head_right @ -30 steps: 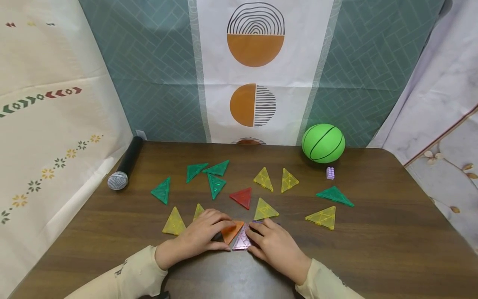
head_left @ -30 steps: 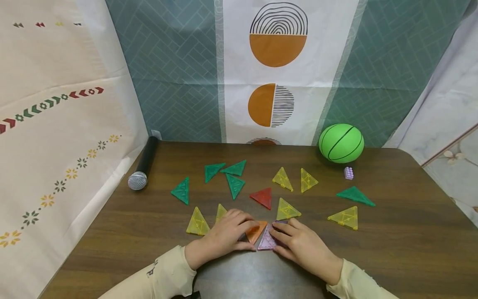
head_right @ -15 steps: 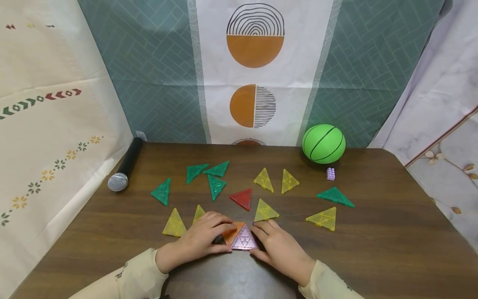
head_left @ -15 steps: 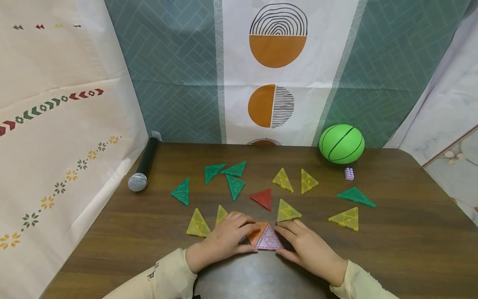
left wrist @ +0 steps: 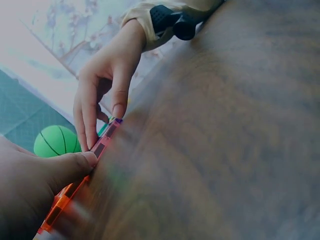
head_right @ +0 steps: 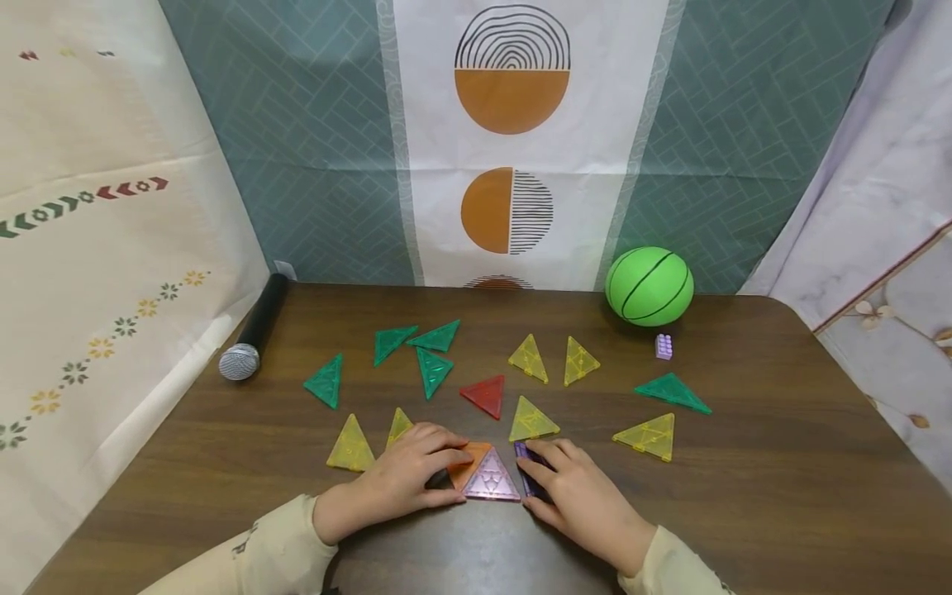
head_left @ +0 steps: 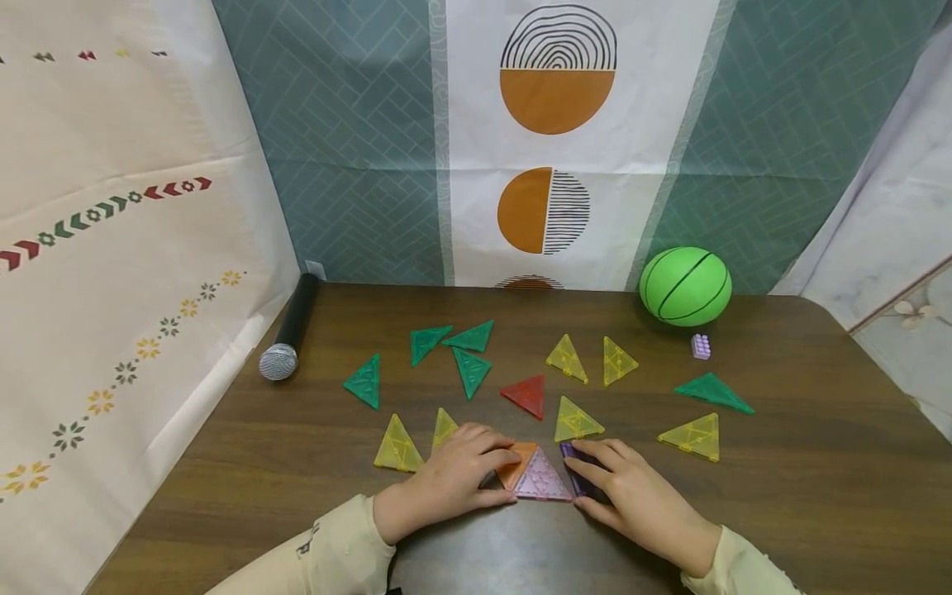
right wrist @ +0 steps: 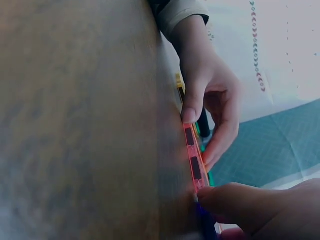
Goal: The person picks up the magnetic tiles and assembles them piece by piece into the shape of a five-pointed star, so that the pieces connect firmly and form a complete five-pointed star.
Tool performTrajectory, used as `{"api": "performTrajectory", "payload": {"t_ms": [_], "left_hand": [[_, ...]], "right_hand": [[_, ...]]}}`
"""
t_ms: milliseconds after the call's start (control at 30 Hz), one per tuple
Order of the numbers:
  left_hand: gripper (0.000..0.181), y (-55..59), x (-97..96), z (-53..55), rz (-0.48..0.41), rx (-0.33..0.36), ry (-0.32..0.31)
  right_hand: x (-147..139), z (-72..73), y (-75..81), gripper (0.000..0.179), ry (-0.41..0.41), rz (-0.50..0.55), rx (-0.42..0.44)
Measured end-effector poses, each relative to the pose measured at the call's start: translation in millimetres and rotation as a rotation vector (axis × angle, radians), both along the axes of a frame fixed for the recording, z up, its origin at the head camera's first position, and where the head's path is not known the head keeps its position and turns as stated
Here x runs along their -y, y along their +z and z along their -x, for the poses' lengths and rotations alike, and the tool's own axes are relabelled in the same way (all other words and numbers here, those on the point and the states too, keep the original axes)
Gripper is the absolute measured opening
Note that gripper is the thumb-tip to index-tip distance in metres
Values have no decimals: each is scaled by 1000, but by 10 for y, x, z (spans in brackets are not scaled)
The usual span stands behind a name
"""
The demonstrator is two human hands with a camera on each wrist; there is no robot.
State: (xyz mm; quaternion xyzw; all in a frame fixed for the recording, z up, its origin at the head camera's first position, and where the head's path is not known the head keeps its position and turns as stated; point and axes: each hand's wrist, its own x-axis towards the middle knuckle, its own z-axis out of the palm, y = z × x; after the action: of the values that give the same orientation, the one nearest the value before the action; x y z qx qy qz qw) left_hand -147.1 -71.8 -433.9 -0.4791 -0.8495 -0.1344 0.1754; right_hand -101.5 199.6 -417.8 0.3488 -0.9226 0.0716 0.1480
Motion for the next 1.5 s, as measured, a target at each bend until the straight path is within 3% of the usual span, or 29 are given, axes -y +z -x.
{"api": "performTrajectory", "payload": {"t_ms": [200, 767, 1000, 1267, 1500], "left_hand": [[41, -21, -38, 4, -5, -11, -23], [42, 9, -115, 2, 50, 57, 8], [42, 25, -132, -2, 53, 49, 10], [44, 45, -169, -27, 101, 47, 38], [43, 19, -179, -26, 93, 43, 51]], "right_hand": [[-56, 26, -23, 41, 33, 29, -16], [-43, 80, -67, 37, 56, 36, 18], [-64, 114, -30, 35, 71, 36, 12], [-109, 277, 103, 31, -25, 83, 24], [-84, 469, 147, 33, -70, 109, 138]]}}
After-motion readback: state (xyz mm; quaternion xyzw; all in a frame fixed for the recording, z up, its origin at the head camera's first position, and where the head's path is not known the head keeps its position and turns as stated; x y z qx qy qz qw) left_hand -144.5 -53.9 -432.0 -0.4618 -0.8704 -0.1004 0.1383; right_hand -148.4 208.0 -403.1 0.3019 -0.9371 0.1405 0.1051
